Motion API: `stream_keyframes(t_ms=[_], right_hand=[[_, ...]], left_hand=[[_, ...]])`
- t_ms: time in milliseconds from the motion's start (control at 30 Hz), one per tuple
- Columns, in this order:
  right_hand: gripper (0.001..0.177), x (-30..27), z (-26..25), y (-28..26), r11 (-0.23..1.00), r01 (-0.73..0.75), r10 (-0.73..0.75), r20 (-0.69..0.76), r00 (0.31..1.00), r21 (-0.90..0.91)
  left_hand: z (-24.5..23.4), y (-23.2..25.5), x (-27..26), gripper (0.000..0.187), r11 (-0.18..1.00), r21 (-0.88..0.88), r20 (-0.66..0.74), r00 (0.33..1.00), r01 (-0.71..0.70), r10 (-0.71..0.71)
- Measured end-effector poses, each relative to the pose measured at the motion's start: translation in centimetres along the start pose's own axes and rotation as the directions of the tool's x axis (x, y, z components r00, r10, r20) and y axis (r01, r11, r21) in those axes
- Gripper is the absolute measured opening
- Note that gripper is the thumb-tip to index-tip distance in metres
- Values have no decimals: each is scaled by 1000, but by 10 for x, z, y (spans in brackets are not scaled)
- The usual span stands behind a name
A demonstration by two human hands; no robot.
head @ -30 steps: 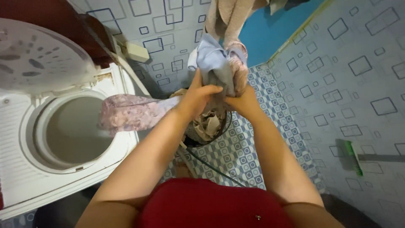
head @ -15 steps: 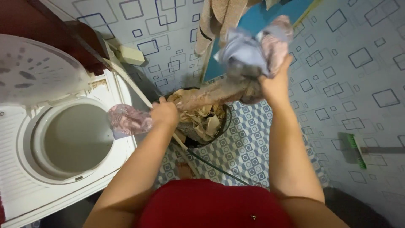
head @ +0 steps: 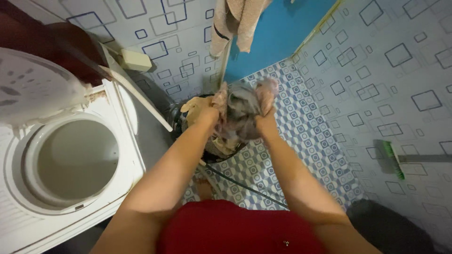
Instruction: Transferring clothes from a washing machine to a laundry basket and then back into the machine.
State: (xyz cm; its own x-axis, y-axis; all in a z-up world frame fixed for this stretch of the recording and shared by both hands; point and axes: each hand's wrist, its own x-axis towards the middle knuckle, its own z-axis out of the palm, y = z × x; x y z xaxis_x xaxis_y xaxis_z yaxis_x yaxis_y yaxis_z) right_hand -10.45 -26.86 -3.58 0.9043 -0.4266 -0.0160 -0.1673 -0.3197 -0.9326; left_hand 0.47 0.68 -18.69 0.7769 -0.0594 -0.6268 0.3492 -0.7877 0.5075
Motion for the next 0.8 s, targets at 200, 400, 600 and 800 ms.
stream_keyframes(t_ms=[200,400,600,800], right_hand=[[89,-20,34,15,925,-201,190,65,980,323],[86,-30,31,-54,825,-552,543,98,834,121],[94,-14,32,87,867,-482,497,298,815,-126],[77,-31,18,68,756,-436,623,334,707,-488]], left_hand=[[88,33,130,55,962,73,30,965,-262,261],[-55,86,-75,63,957,-89,-72,960,-278,272],[-104,75,-114,72,842,293,116,891,-452,438],[-94,37,-119,56,545,700,356,887,-462,295]])
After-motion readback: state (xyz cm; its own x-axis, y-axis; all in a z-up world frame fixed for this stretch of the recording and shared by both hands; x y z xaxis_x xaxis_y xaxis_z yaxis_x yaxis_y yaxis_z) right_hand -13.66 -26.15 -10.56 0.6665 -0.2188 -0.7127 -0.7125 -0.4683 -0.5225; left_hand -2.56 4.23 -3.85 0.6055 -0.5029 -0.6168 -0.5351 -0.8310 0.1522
